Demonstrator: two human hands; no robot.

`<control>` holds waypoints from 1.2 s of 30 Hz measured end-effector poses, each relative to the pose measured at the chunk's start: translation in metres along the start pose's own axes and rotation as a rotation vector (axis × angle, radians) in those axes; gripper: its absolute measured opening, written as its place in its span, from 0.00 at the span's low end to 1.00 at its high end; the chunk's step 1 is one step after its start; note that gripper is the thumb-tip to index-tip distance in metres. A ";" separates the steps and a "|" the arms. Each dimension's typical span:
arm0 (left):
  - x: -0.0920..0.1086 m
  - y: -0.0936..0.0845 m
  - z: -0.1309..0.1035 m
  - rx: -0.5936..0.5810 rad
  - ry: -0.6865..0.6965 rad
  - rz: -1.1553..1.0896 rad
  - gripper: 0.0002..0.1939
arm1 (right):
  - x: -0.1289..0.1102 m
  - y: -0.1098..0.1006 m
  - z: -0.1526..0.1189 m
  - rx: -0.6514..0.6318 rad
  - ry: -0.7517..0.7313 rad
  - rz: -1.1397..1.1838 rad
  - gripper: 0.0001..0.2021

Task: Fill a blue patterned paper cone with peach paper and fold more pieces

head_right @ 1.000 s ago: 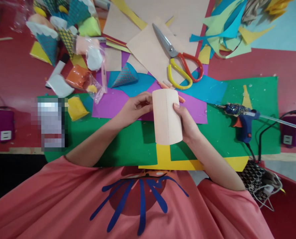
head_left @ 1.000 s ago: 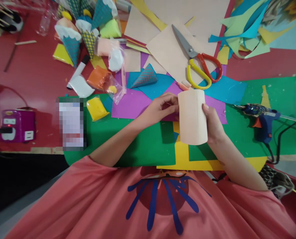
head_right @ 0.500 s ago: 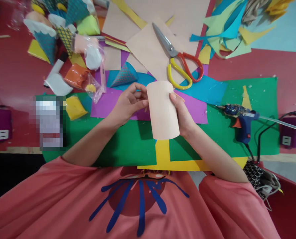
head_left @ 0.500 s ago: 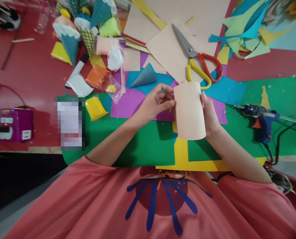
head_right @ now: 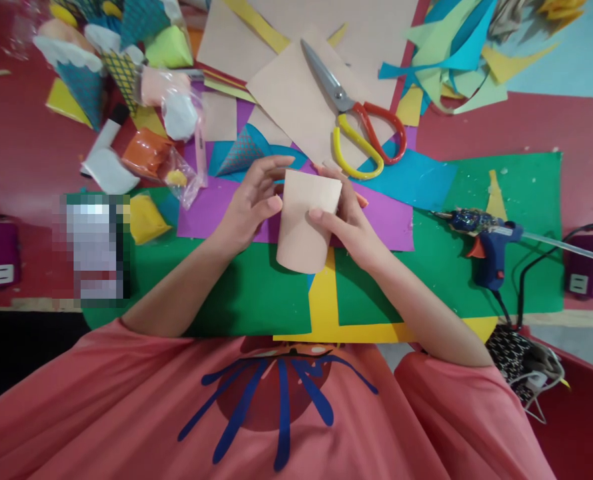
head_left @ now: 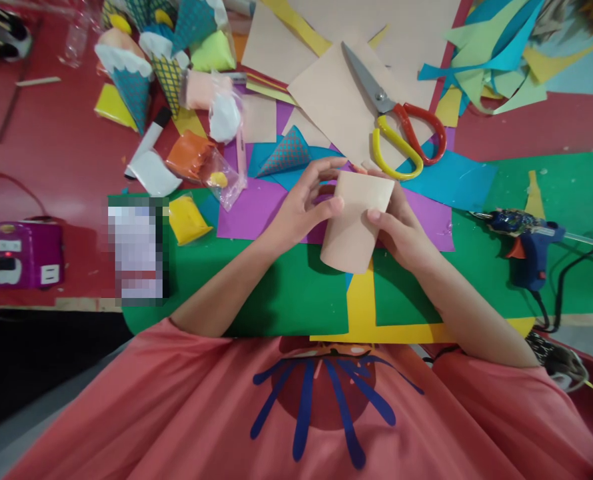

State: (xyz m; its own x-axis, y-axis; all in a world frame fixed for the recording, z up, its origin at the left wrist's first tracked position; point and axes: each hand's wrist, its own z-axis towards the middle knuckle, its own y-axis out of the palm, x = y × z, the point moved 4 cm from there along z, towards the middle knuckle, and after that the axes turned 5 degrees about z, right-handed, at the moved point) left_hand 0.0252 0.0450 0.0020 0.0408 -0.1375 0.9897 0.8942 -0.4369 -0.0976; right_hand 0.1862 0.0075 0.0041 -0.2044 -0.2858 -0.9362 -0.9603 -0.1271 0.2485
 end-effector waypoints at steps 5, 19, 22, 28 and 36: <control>-0.003 -0.002 0.000 -0.035 -0.025 0.024 0.29 | -0.006 -0.004 0.000 -0.001 -0.090 -0.137 0.26; -0.006 -0.008 0.002 -0.006 -0.057 0.136 0.13 | -0.019 -0.028 0.006 0.186 -0.089 -0.255 0.10; -0.005 -0.001 -0.001 -0.028 -0.054 0.155 0.15 | -0.024 -0.028 0.006 0.163 -0.119 -0.323 0.07; 0.001 0.006 -0.007 0.002 -0.045 0.180 0.15 | -0.033 -0.017 0.004 0.081 -0.165 -0.407 0.15; 0.005 0.016 -0.010 -0.021 -0.085 0.100 0.08 | -0.021 0.004 0.000 -0.136 -0.019 -0.278 0.21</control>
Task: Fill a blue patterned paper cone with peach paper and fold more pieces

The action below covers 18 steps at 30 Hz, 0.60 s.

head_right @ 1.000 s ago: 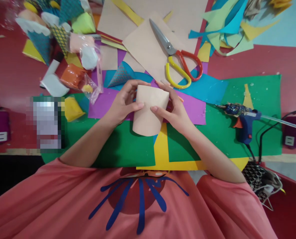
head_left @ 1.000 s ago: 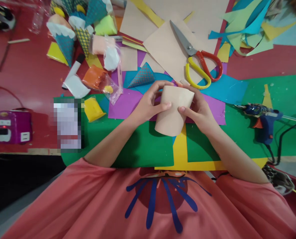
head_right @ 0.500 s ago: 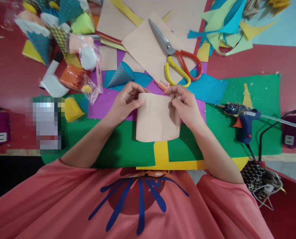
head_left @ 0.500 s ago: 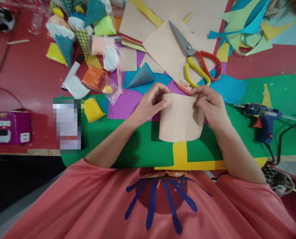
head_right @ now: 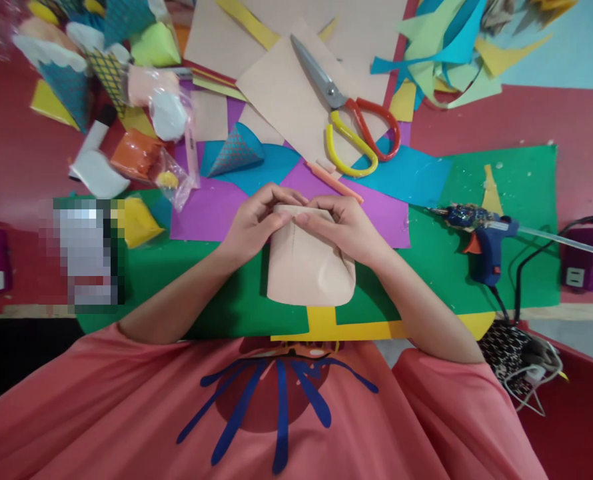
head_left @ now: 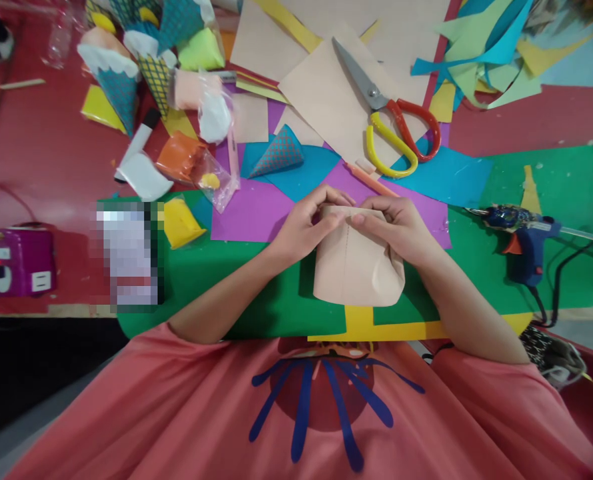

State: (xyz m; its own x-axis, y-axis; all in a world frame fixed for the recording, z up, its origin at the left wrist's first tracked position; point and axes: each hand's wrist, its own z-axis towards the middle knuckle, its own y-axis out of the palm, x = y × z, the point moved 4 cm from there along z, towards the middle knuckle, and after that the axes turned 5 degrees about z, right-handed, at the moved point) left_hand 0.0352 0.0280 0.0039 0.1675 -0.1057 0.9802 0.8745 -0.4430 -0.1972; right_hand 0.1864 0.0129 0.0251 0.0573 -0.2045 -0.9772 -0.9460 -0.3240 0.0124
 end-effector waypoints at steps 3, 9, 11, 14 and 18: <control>-0.003 0.002 0.000 0.014 -0.014 -0.051 0.07 | 0.003 0.003 0.000 -0.012 -0.020 0.049 0.21; -0.009 0.002 0.001 0.043 0.019 -0.082 0.05 | 0.011 0.004 -0.005 0.090 -0.011 0.137 0.16; -0.009 0.003 0.001 0.043 0.034 -0.089 0.04 | 0.014 0.005 -0.006 0.126 -0.006 0.122 0.16; -0.008 0.003 0.001 0.040 0.066 -0.096 0.04 | 0.017 0.005 -0.008 0.171 0.011 0.066 0.16; -0.009 0.004 0.000 0.075 0.101 -0.112 0.05 | 0.020 0.007 -0.012 0.217 -0.010 0.072 0.16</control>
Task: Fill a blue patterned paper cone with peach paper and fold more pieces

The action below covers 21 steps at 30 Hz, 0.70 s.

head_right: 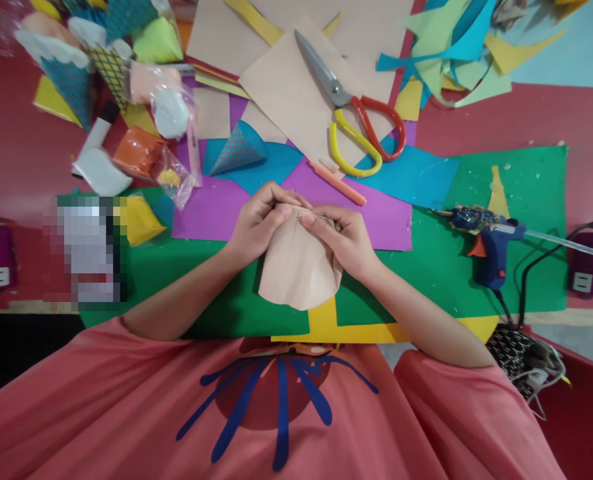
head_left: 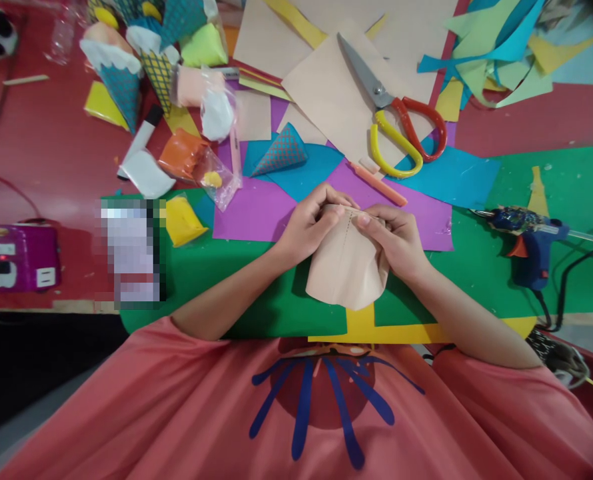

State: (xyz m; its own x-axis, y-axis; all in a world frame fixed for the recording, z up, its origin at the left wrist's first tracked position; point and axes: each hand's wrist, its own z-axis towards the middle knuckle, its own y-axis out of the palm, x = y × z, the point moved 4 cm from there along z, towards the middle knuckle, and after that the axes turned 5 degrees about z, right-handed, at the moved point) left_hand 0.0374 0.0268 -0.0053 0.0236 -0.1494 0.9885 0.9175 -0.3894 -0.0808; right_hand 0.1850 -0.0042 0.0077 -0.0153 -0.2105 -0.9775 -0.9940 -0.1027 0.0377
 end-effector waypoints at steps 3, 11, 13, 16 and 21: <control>-0.002 0.000 -0.001 0.052 0.023 -0.022 0.07 | 0.000 0.000 -0.003 0.059 -0.030 -0.031 0.17; -0.003 -0.001 -0.001 0.053 0.049 0.015 0.12 | -0.009 0.002 -0.002 -0.270 0.223 -0.144 0.25; 0.000 0.000 -0.001 0.016 0.074 0.063 0.12 | -0.008 -0.001 -0.003 -0.380 0.334 -0.201 0.26; 0.004 0.002 0.000 -0.063 0.120 0.143 0.14 | -0.007 -0.006 -0.003 -0.471 0.395 -0.227 0.25; 0.001 0.003 0.000 -0.215 0.108 0.163 0.20 | -0.002 -0.007 -0.001 -0.533 0.362 -0.194 0.23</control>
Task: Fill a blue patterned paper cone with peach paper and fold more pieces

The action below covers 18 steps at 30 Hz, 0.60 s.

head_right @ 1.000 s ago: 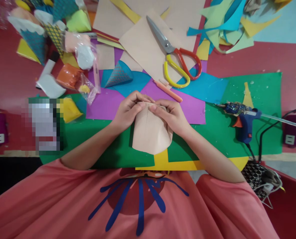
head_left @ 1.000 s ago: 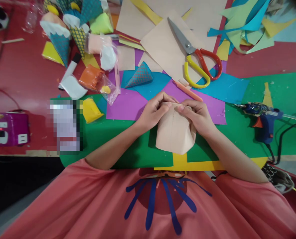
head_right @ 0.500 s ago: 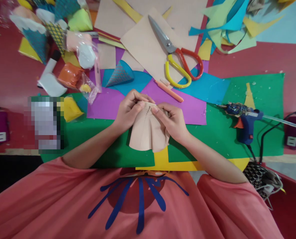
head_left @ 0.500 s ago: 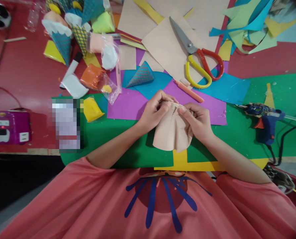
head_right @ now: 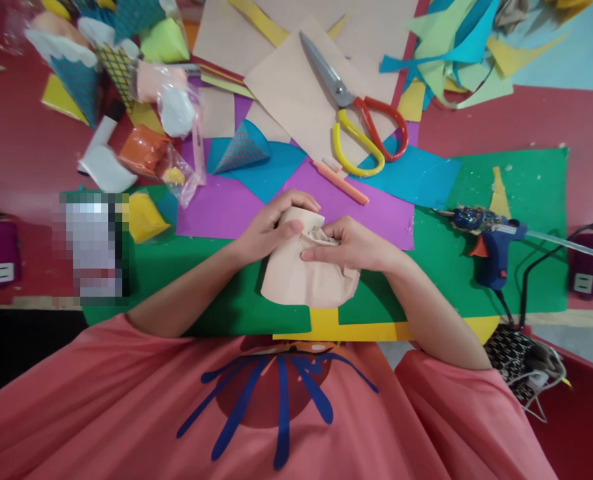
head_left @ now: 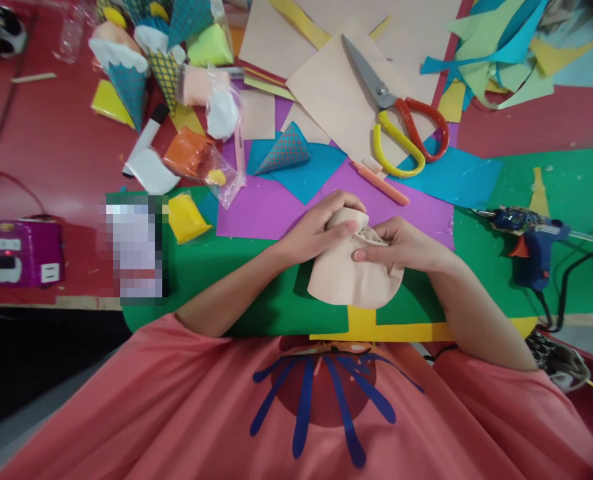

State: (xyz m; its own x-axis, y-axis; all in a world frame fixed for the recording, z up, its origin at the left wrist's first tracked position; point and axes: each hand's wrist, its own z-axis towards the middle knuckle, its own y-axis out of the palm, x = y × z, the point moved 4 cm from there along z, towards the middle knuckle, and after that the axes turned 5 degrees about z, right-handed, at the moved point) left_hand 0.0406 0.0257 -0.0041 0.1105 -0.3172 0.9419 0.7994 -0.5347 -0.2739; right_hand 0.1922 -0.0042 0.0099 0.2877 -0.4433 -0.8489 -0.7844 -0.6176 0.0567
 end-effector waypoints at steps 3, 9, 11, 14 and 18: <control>-0.002 -0.001 0.000 -0.037 -0.003 -0.026 0.18 | 0.003 0.004 0.001 -0.021 -0.020 0.091 0.23; -0.003 -0.002 0.001 -0.060 -0.004 -0.065 0.16 | 0.014 0.013 -0.004 0.070 -0.013 0.272 0.21; -0.003 -0.002 0.001 -0.059 -0.016 -0.078 0.17 | 0.016 0.015 -0.005 0.086 -0.015 0.282 0.21; -0.003 -0.002 0.001 -0.064 -0.048 -0.081 0.18 | 0.020 0.016 -0.006 0.099 0.038 0.310 0.22; -0.001 -0.003 0.001 -0.069 -0.041 -0.057 0.18 | 0.017 0.017 -0.010 0.076 0.112 0.242 0.23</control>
State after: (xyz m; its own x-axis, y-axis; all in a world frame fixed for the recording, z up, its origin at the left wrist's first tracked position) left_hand 0.0390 0.0284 -0.0041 0.0914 -0.2528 0.9632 0.7629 -0.6039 -0.2309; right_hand 0.1895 -0.0288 0.0023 0.1422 -0.6440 -0.7517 -0.8754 -0.4362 0.2082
